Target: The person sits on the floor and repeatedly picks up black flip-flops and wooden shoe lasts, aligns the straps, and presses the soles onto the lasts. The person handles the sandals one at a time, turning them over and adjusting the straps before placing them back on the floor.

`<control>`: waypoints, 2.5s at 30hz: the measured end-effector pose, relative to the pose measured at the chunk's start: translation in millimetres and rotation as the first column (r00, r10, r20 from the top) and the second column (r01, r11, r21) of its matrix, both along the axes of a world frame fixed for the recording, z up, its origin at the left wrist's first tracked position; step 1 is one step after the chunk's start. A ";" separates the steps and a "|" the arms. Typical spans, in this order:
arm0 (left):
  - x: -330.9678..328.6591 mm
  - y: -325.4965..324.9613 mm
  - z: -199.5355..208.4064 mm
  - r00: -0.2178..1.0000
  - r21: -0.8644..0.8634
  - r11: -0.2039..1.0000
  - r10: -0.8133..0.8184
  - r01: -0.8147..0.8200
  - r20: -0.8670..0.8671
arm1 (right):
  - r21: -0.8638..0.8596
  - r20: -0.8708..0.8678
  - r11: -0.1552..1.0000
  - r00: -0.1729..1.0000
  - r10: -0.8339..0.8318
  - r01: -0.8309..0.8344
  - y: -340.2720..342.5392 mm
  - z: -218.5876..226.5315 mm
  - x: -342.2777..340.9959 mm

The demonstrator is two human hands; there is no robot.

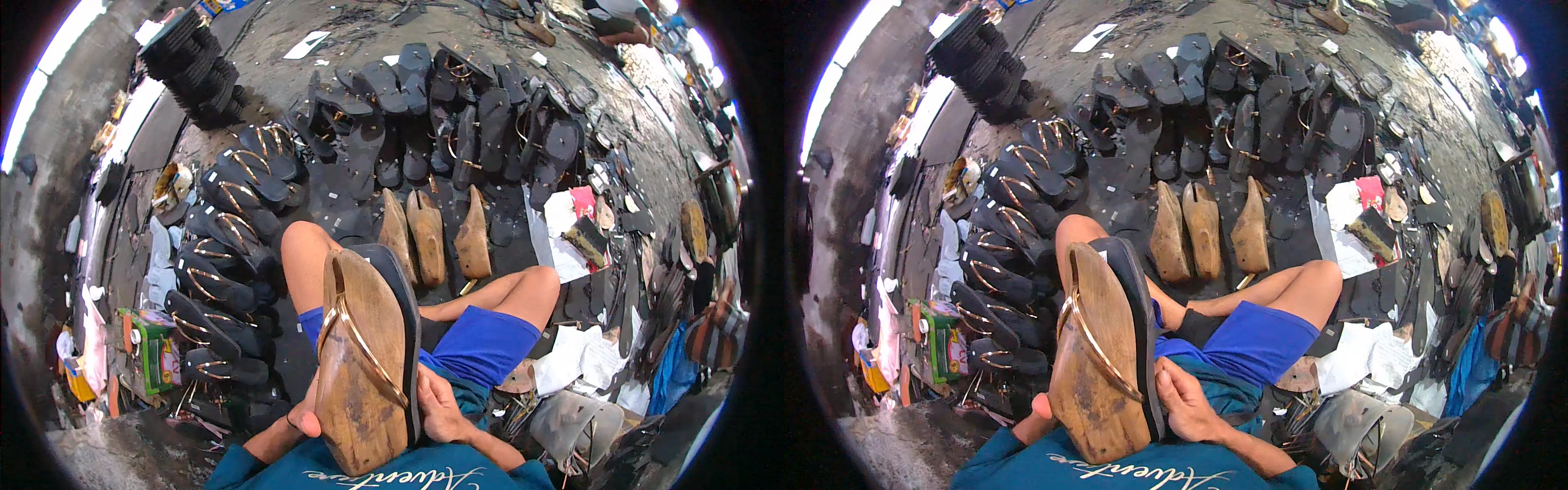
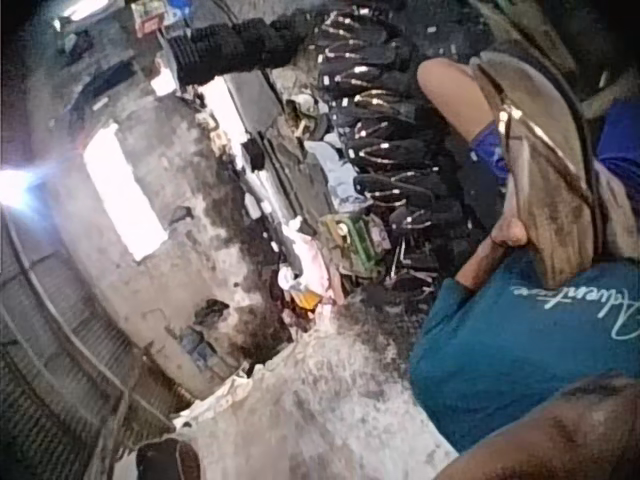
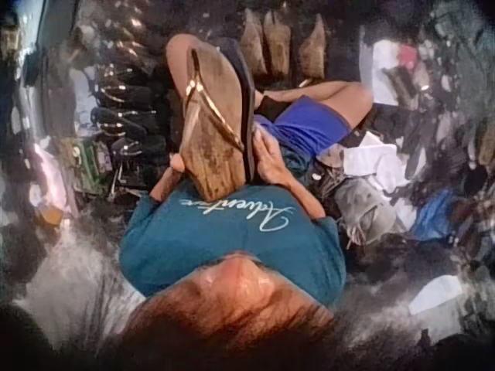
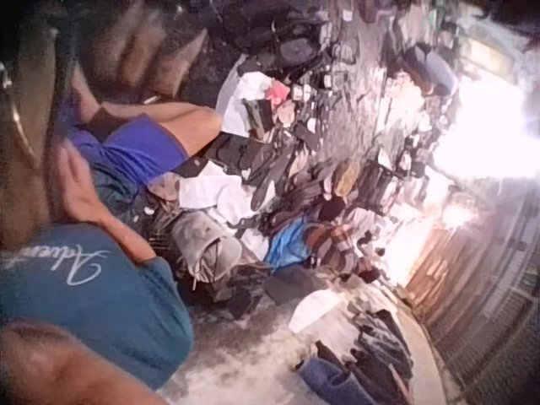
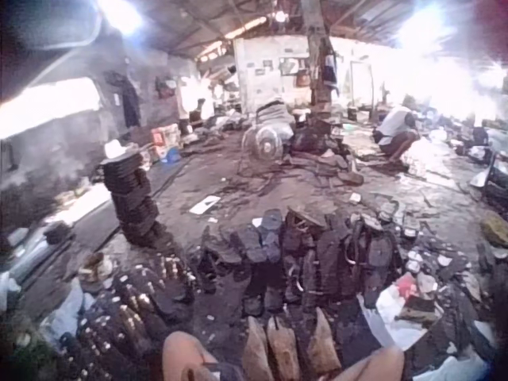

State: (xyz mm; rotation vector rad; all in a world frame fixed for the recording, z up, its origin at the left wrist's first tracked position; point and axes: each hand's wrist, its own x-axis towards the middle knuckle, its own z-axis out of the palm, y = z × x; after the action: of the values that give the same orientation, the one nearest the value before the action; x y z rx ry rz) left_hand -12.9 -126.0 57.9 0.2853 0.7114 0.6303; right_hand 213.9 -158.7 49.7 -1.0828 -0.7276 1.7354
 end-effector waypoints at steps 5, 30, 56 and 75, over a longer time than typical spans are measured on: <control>-6.9 -17.7 4.0 0.999 -0.048 0.999 -0.022 0.023 0.029 | 0.089 -0.097 0.996 0.995 0.039 -0.030 7.4 7.1 4.7; 12.0 22.1 -27.0 0.990 0.065 0.996 -0.049 0.058 -0.135 | 0.076 -0.314 0.990 0.940 0.134 -0.116 0.7 25.9 6.5; 82.5 89.7 23.2 0.449 0.629 0.171 0.563 0.759 -0.694 | -0.033 -0.440 0.991 0.889 -0.128 0.126 40.1 -29.8 40.3; 67.1 13.5 29.2 0.842 0.122 0.862 -0.434 0.491 -0.321 | -0.431 -0.624 0.836 0.557 -0.548 0.339 -56.8 32.0 49.0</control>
State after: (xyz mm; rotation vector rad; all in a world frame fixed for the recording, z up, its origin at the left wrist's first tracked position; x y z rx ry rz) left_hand 54.2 -112.4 87.1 0.7264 0.8169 0.1896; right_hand 262.9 -215.5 81.7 -0.5498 0.2989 1.6207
